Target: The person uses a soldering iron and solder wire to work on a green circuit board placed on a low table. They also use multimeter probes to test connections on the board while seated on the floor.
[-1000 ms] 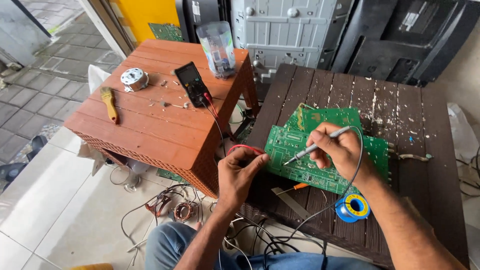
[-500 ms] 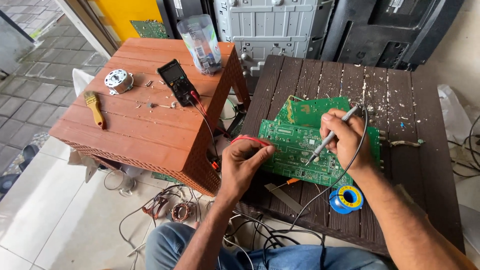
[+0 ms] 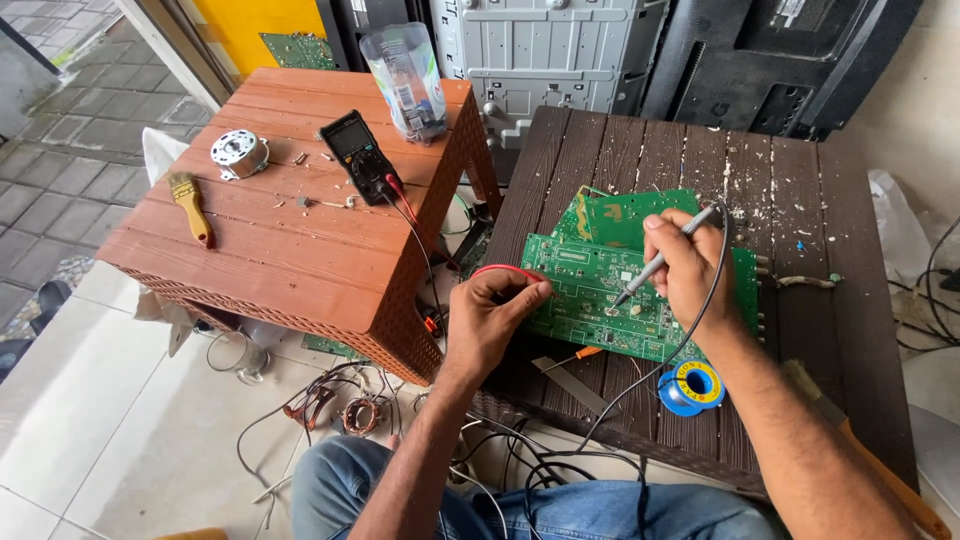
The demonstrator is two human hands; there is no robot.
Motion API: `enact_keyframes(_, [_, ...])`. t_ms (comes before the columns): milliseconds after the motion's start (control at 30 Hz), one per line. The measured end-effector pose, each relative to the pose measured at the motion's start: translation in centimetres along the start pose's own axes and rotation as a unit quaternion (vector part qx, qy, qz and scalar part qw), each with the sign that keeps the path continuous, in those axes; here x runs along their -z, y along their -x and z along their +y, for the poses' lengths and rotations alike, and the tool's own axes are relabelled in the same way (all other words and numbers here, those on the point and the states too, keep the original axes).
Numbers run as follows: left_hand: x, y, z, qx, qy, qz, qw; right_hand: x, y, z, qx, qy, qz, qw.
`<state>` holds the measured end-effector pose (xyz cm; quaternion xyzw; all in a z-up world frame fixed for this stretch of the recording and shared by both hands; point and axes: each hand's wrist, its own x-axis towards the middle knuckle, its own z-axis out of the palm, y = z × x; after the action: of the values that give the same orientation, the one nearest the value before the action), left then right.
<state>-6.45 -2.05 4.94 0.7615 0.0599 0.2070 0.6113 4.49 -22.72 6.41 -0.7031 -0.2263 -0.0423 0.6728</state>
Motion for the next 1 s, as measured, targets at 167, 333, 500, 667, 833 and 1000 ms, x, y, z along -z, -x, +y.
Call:
enact_keyframes(167, [0.1, 0.2, 0.8, -0.008, 0.015, 0.004, 1.000, 0.2, -0.3, 1.0, 0.006, 0.020, -0.010, 1.000])
enact_keyframes(333, [0.1, 0.1, 0.6, -0.020, 0.028, -0.008, 0.999, 0.4, -0.4, 0.7, 0.007, 0.052, -0.011, 0.999])
enact_keyframes(500, [0.1, 0.1, 0.4, -0.035, 0.039, -0.013, 0.999, 0.4, -0.3, 0.7, 0.002, 0.054, -0.012, 0.998])
enact_keyframes(667, [0.1, 0.1, 0.4, -0.056, 0.044, -0.026, 0.997, 0.5, -0.2, 0.9, -0.001, 0.065, -0.011, 0.998])
enact_keyframes(833, [0.1, -0.1, -1.1, -0.062, 0.028, -0.039, 0.997, 0.5, -0.2, 0.4, -0.003, 0.075, -0.010, 0.997])
enact_keyframes(1000, [0.3, 0.2, 0.0, -0.074, -0.022, -0.042, 0.996, 0.3, 0.1, -0.9, -0.030, 0.070, -0.040, 0.996])
